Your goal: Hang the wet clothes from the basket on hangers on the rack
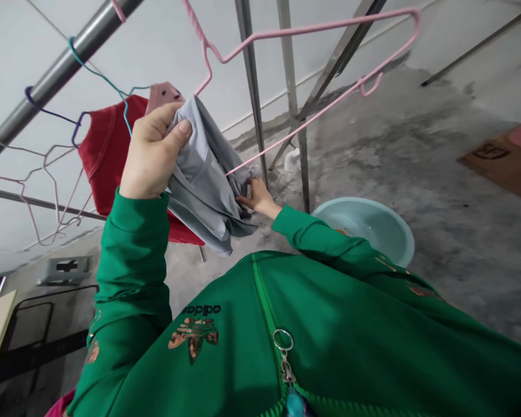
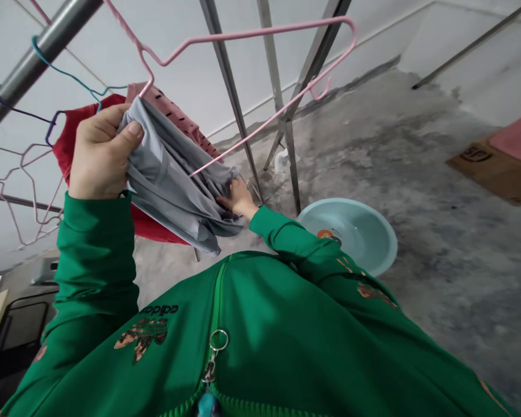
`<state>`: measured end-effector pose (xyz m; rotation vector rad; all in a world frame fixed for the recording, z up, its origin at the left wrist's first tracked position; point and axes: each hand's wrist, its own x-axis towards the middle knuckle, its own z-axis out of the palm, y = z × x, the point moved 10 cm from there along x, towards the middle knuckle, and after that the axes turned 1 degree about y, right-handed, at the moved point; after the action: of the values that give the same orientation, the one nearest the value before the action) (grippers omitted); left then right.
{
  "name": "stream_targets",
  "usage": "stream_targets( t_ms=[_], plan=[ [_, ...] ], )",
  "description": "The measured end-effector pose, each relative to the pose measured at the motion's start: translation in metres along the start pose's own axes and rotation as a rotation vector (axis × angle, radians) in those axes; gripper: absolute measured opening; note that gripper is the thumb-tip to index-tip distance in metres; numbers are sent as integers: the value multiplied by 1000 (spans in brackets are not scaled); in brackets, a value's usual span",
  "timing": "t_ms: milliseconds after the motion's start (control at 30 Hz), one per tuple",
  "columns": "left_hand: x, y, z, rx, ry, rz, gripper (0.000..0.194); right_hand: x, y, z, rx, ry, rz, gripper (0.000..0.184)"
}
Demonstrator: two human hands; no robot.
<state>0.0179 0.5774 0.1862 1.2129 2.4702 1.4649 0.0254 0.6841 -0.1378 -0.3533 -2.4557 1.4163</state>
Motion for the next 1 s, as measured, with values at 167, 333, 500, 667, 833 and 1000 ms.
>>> stream_targets(
  t_ms=[167, 333, 500, 667, 833, 1000],
  plan=[
    [-18, -7, -19, 84, 20, -8, 36, 9, 29, 30, 532, -201, 241, 72],
    [-33, -19, -28, 2, 10, -54, 34, -25, 12, 72, 915, -597, 336, 44],
    [-41, -18, -33, 21, -12, -58, 36, -40, 11, 72, 889, -597, 407, 37],
    [-47, -30, -60, 117, 24, -28, 35, -2, 26, -15, 788, -391, 323, 25],
    [-61, -59, -80, 200, -10, -79, 40, 30, 18, -114, 818, -203, 287, 18],
    [-69, -67, -84, 371, 23, -176, 45, 43, -11, -171, 801, -58, 282, 13]
  ],
)
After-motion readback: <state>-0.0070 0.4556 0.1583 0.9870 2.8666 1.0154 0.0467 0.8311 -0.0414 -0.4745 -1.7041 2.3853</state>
